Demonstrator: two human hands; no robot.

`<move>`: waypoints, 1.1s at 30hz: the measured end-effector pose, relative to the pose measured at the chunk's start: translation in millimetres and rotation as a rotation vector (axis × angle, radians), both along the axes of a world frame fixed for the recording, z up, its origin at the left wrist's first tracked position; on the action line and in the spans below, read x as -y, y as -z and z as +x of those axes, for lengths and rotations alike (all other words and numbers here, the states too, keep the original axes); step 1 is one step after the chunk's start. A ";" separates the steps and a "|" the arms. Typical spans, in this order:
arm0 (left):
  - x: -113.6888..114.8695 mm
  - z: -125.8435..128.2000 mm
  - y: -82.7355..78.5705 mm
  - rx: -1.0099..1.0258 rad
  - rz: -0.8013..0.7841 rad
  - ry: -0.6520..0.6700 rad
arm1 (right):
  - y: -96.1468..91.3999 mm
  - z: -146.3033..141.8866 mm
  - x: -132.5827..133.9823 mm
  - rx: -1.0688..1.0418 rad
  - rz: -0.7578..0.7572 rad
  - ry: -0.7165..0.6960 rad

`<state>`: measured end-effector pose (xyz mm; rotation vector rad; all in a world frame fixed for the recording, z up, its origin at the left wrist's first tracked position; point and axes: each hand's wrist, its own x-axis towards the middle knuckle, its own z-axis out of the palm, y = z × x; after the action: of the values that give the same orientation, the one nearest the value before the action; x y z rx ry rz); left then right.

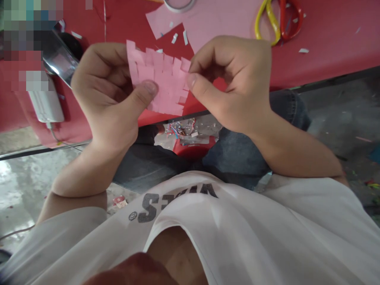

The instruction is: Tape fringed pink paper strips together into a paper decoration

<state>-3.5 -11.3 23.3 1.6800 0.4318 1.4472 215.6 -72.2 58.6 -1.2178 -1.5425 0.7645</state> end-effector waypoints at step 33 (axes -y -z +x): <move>0.2 -3.7 -3.2 0.002 -0.075 0.048 | 5.6 -7.7 -6.7 -0.189 -0.036 -0.027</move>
<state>-7.2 -11.5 26.4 1.6181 0.4362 1.3811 207.9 -65.5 53.0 -1.1193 -1.3972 0.9022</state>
